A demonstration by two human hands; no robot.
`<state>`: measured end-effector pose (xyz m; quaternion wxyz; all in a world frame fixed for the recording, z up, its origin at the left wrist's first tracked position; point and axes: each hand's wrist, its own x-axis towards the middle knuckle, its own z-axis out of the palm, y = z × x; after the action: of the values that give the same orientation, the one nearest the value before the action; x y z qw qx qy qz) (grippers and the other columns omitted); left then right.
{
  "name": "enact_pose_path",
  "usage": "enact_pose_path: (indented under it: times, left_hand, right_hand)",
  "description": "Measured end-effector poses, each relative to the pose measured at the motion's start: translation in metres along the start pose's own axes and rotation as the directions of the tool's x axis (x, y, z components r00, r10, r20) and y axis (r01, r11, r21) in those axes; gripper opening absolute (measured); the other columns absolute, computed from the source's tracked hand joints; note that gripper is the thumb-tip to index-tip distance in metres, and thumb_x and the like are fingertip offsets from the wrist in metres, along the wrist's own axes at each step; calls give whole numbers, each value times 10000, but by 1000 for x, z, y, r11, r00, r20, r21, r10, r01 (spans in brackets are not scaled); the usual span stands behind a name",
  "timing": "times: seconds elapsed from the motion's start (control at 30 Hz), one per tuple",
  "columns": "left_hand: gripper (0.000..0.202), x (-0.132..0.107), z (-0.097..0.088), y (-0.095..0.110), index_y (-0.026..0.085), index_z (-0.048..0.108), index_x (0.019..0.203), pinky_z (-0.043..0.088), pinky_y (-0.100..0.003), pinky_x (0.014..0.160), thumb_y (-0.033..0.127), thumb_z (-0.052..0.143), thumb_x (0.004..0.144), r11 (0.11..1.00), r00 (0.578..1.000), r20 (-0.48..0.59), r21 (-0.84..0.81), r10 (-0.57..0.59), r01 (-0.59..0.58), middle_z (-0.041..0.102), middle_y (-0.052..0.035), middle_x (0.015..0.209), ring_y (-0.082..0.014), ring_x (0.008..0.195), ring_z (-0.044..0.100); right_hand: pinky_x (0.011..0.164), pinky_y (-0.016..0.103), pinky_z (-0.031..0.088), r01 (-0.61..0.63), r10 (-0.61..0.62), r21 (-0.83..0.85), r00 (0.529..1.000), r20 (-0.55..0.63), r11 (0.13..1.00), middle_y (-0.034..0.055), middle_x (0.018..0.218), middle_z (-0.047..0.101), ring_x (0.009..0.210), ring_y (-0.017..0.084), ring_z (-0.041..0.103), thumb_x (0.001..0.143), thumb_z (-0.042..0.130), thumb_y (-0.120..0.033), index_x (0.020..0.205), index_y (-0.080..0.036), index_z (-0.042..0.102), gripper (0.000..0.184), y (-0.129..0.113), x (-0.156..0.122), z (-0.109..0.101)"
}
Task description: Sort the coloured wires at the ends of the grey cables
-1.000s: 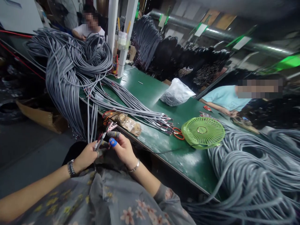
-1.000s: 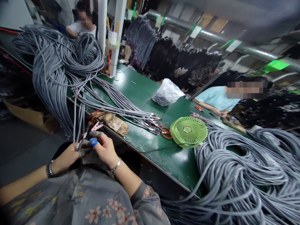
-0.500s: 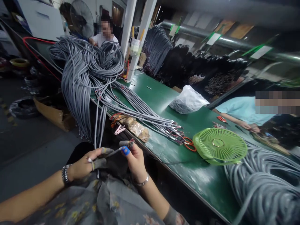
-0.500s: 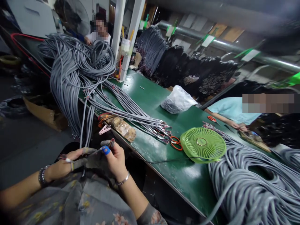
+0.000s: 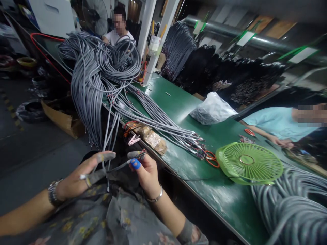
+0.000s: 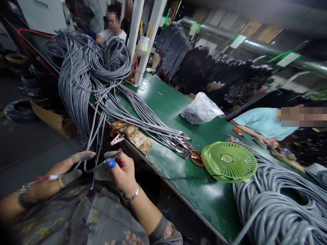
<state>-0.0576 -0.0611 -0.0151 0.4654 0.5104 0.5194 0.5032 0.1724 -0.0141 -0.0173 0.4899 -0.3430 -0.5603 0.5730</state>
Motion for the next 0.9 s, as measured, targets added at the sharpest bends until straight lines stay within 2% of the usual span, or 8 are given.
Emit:
enact_pose_path:
  times: [0.1, 0.17, 0.27, 0.33, 0.47, 0.6, 0.83, 0.9]
  left_hand:
    - [409, 7, 23, 3, 297, 839, 888, 618, -385, 871, 487, 950, 543, 999, 967, 250, 2, 51, -53, 844, -83, 920, -328, 912, 757]
    - [277, 13, 37, 4, 279, 793, 758, 613, -352, 741, 503, 892, 627, 1000, 949, 316, 5, 4, -5, 791, -43, 756, -268, 727, 712]
    - [288, 19, 47, 3, 257, 723, 667, 550, -308, 593, 522, 820, 722, 998, 981, 188, -26, -55, 61, 699, -24, 643, -211, 598, 603]
    - [297, 19, 48, 0, 249, 705, 655, 538, -305, 597, 512, 786, 765, 997, 995, 86, -45, -51, 55, 678, -30, 641, -204, 605, 588]
    - [178, 15, 45, -13, 251, 761, 771, 595, -373, 838, 414, 812, 720, 999, 1000, 21, -50, -9, 10, 760, -68, 802, -274, 833, 697]
    - [494, 8, 46, -35, 254, 787, 1077, 537, -462, 1092, 396, 877, 612, 998, 999, -40, -58, 3, -5, 808, -117, 1113, -370, 1181, 700]
    - [592, 9, 46, -64, 237, 760, 1209, 523, -507, 1135, 449, 884, 670, 998, 996, -62, -8, 56, -57, 791, -141, 1252, -366, 1215, 708]
    - [576, 9, 45, -62, 235, 758, 1219, 544, -494, 1107, 465, 868, 703, 997, 997, -30, -37, 65, -66, 789, -145, 1256, -354, 1184, 721]
  right_hand:
    - [674, 349, 554, 48, -45, -31, 994, 96, 998, 37, 744, 694, 654, 185, 609, 861, 741, -654, 927, -227, 794, 435, -14, 2, 16]
    - [707, 363, 573, 67, -61, -44, 990, 124, 997, 41, 772, 699, 697, 202, 640, 868, 740, -652, 945, -232, 776, 429, -16, 0, 24]
    - [667, 362, 575, 62, -63, 15, 996, 59, 998, 40, 789, 697, 652, 193, 631, 891, 708, -665, 1006, -240, 729, 441, -6, -4, 28]
    - [657, 356, 564, 74, -74, 11, 997, 13, 997, 39, 776, 689, 641, 188, 618, 932, 665, -640, 991, -243, 704, 403, 4, -8, 27]
    - [758, 349, 564, 257, -219, -250, 961, 171, 934, 50, 831, 681, 758, 203, 632, 923, 701, -538, 932, -248, 715, 291, 15, -10, 27]
    - [864, 351, 564, 388, -271, -389, 907, 321, 836, 82, 937, 698, 916, 234, 667, 945, 680, -507, 969, -256, 736, 258, 15, -7, 32]
    - [745, 296, 546, 451, -304, -593, 891, 337, 667, 75, 886, 691, 789, 195, 643, 983, 611, -411, 941, -230, 701, 206, 27, -5, 35]
    - [716, 283, 543, 470, -347, -560, 883, 317, 683, 62, 840, 684, 747, 180, 631, 980, 596, -398, 895, -223, 682, 213, 29, -5, 34]
